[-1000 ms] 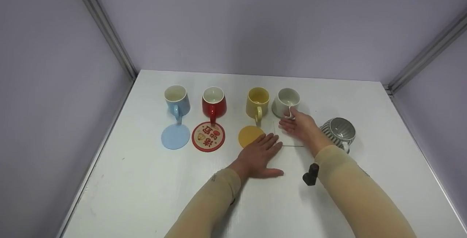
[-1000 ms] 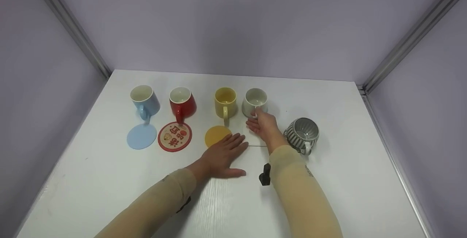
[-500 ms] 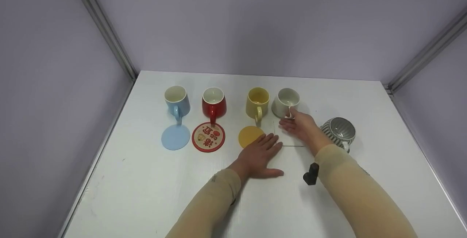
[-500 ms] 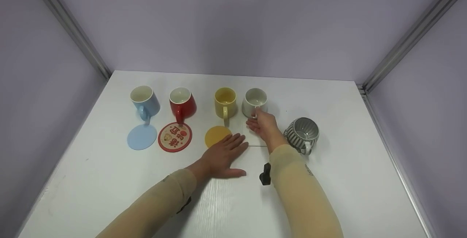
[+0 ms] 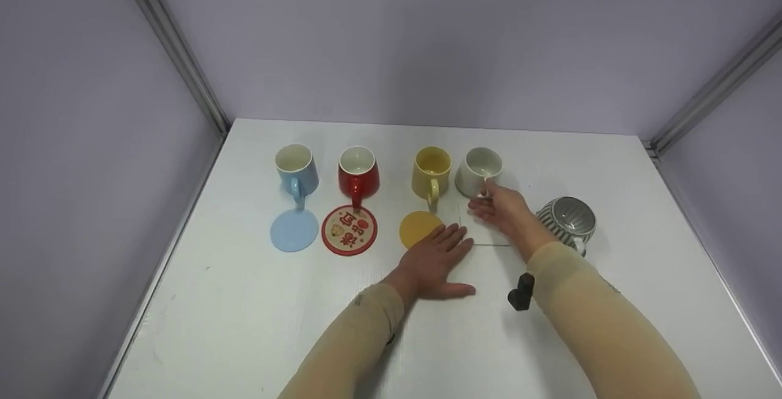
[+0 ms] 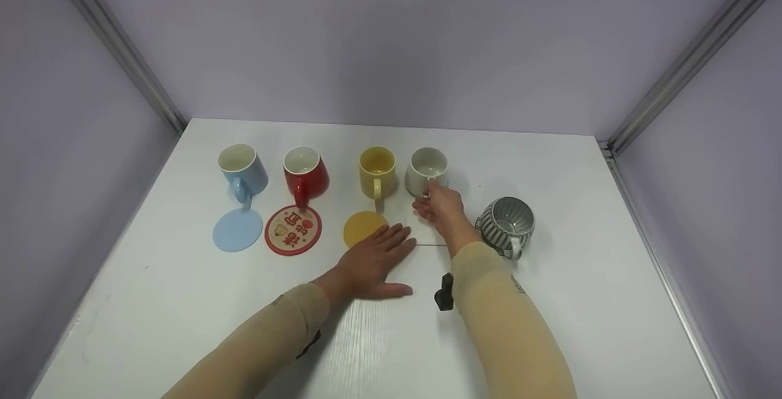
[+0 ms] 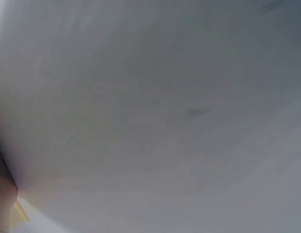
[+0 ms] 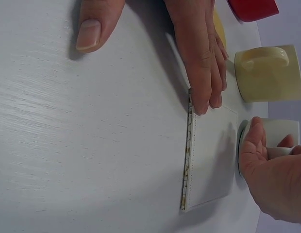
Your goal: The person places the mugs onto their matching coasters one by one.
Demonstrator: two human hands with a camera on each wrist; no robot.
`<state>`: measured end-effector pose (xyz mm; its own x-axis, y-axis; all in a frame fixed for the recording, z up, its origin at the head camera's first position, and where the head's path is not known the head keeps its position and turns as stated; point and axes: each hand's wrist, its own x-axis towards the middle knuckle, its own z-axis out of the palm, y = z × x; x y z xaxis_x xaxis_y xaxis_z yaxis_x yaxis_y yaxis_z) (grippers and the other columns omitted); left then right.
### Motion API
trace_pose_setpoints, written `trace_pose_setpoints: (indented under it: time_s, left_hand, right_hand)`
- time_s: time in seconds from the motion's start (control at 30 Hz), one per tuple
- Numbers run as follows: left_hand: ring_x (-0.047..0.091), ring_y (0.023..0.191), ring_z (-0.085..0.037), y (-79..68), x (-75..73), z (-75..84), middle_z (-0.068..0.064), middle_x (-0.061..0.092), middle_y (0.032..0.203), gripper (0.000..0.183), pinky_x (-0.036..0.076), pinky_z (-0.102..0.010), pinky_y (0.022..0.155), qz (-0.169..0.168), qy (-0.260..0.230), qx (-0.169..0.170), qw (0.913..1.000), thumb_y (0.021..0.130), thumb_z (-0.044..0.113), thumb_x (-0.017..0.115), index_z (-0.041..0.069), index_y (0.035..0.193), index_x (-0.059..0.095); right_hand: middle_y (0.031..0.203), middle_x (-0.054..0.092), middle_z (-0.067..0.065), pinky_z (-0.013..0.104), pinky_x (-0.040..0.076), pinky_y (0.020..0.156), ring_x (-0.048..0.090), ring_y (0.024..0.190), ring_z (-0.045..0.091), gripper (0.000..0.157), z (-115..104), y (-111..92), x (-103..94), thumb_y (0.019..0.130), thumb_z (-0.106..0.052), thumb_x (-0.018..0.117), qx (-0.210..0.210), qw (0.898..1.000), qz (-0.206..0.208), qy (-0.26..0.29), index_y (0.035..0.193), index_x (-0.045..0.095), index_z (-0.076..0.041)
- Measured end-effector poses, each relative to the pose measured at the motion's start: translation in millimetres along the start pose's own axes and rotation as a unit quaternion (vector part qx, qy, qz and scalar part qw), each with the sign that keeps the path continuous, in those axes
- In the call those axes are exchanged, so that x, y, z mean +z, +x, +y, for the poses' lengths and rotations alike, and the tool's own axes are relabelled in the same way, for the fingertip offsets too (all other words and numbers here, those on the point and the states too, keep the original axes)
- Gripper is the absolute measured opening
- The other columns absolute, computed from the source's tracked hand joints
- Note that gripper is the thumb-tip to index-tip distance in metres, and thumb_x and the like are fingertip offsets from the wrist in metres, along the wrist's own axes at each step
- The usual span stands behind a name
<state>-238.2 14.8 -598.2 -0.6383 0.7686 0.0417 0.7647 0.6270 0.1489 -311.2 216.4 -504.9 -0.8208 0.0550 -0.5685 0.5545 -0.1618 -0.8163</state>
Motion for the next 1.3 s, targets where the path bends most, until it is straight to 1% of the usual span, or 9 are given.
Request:
trace_pose_setpoints:
  time_s: [0.2,0.37,0.47,0.63,0.83,0.97,1.1,1.23,1.3]
  left_hand:
    - [0.005,0.163,-0.020,-0.2,1.0,-0.4,-0.004,0.015,0.177,0.104,0.002,-0.037,0.131,-0.002,-0.001,0.000,1.0000,0.094,0.090,0.028,0.020,0.170,0.024]
    - [0.006,0.163,-0.020,-0.6,-0.1,-0.4,-0.005,0.016,0.177,0.103,0.002,-0.038,0.131,-0.003,0.004,0.000,1.0000,0.094,0.089,0.029,0.019,0.170,0.025]
    - [0.007,0.163,-0.020,-0.8,-0.3,-0.2,-0.005,0.016,0.177,0.103,0.004,-0.038,0.131,-0.004,0.011,0.000,0.9999,0.095,0.089,0.029,0.019,0.170,0.025]
    - [0.007,0.163,-0.020,-1.8,-0.2,0.3,-0.004,0.016,0.177,0.103,0.005,-0.039,0.131,-0.007,0.009,-0.002,0.9999,0.094,0.089,0.028,0.020,0.171,0.024]
    - [0.006,0.163,-0.020,-0.3,-0.7,0.2,-0.004,0.015,0.177,0.103,0.004,-0.039,0.131,-0.005,0.008,-0.002,1.0000,0.094,0.090,0.026,0.020,0.171,0.023]
    - [0.005,0.163,-0.019,0.9,-1.5,0.1,-0.003,0.015,0.177,0.106,0.003,-0.038,0.131,-0.006,0.011,-0.005,0.9999,0.094,0.090,0.026,0.017,0.171,0.021]
    - [0.005,0.163,-0.019,0.7,-2.3,0.2,-0.003,0.016,0.177,0.107,0.004,-0.037,0.131,-0.009,0.007,-0.006,0.9999,0.094,0.089,0.029,0.015,0.171,0.022]
    - [0.008,0.163,-0.019,-0.1,-1.7,0.4,-0.003,0.017,0.177,0.106,0.006,-0.037,0.131,-0.003,0.005,-0.005,1.0000,0.095,0.089,0.030,0.015,0.170,0.025]
    - [0.009,0.163,-0.020,-0.6,-1.2,0.5,-0.004,0.019,0.176,0.106,0.007,-0.038,0.131,0.000,0.009,-0.003,1.0000,0.095,0.088,0.030,0.014,0.170,0.026]
  right_hand:
    - [0.141,0.058,0.027,0.038,0.049,0.111,0.067,0.125,0.030,0.037,-0.3,-0.4,1.3,0.117,-0.033,0.038,0.001,1.000,0.009,0.007,0.124,0.049,0.001]
    - [0.130,0.062,0.022,0.035,0.051,0.108,0.070,0.117,0.026,0.038,-0.8,-0.4,2.6,0.116,-0.034,0.038,-0.010,1.000,0.018,-0.003,0.122,0.050,0.002]
    - [0.127,0.062,0.021,0.033,0.054,0.104,0.071,0.112,0.024,0.038,-0.3,0.5,3.6,0.116,-0.033,0.039,-0.014,1.000,0.025,-0.004,0.121,0.051,0.002]
    - [0.125,0.063,0.021,0.035,0.052,0.107,0.071,0.114,0.026,0.037,1.6,1.3,5.1,0.116,-0.033,0.040,-0.011,1.000,0.028,0.003,0.121,0.051,0.002]
    - [0.129,0.061,0.020,0.037,0.049,0.112,0.069,0.118,0.026,0.040,-0.3,0.1,5.3,0.117,-0.033,0.039,-0.013,0.999,0.031,0.002,0.128,0.050,0.003]
    - [0.130,0.060,0.021,0.035,0.051,0.109,0.070,0.114,0.024,0.039,-2.0,0.0,4.9,0.117,-0.033,0.039,-0.015,0.999,0.035,-0.002,0.127,0.051,0.003]
    - [0.130,0.059,0.020,0.035,0.051,0.108,0.070,0.113,0.024,0.041,-2.0,0.0,4.4,0.117,-0.033,0.039,-0.016,0.999,0.035,-0.006,0.128,0.050,0.004]
    - [0.127,0.060,0.019,0.035,0.051,0.109,0.069,0.112,0.023,0.043,-0.7,-0.6,3.8,0.117,-0.033,0.039,-0.018,0.999,0.033,-0.013,0.134,0.049,0.005]
    - [0.123,0.062,0.017,0.034,0.053,0.106,0.070,0.109,0.022,0.043,0.0,-1.1,3.6,0.116,-0.033,0.040,-0.022,0.999,0.033,-0.017,0.133,0.049,0.006]
